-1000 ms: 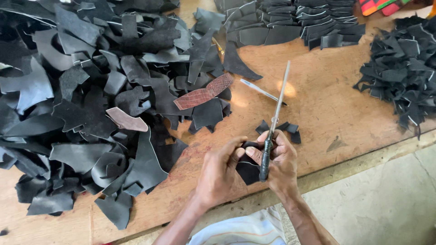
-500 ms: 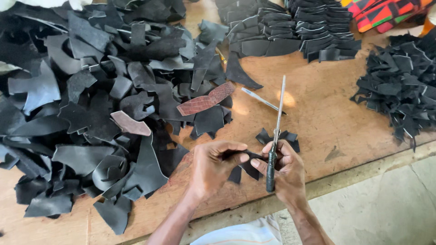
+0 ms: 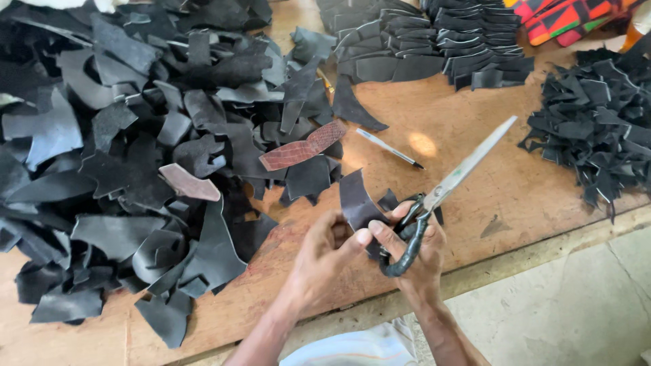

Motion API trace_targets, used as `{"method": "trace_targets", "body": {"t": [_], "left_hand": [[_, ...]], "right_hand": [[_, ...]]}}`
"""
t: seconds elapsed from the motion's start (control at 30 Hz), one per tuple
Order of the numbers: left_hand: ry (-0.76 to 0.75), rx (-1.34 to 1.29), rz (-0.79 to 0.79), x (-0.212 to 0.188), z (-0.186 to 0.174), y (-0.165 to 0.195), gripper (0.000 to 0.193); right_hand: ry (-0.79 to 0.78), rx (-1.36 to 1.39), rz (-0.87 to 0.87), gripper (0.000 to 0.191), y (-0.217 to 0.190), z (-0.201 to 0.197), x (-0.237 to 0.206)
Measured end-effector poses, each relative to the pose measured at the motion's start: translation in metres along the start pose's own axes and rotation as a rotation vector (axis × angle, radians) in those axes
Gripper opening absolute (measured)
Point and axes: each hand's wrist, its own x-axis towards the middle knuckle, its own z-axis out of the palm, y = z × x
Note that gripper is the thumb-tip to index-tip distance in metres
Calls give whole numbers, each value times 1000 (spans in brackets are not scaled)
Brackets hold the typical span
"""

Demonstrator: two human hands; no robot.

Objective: The person uses shears to trim a black leather piece on a wooden workbench. They then place a patterned leather template on the trimmed piece, align it, and mark the outline with a pen. The person repeatedly picks up and sets down black leather pieces while working.

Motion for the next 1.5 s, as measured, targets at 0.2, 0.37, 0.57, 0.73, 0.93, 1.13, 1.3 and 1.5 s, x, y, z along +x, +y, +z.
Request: {"method": "trace_targets", "body": {"t": [0.2, 0.37, 0.57, 0.73, 0.93, 1.13, 1.3, 1.5], "left_hand": [[-17, -201, 203, 35, -21, -17, 15], [-47, -241, 172, 42, -36, -1, 25], [-120, -294, 252, 47, -37, 11, 31], [-127, -309, 246, 51, -38, 16, 34], [-181, -376, 304, 52, -34, 22, 39], [-180, -351, 338, 49, -28, 24, 38], [-109, -313, 325, 49, -27, 25, 39], [-32, -241, 309, 50, -26, 24, 38]], "right_hand": [[-146, 34, 154, 20, -4, -30, 3], [-254, -171, 232, 20, 3, -59, -17], [-353, -84, 416, 24, -2, -67, -36], [-428, -149, 487, 31, -3, -65, -40], [-380, -363, 391, 34, -10, -48, -33], [-534, -569, 290, 35, -43, -25, -25], [-558, -672, 228, 33, -55, -9, -14], [-530, -717, 218, 29, -53, -5, -12]]}}
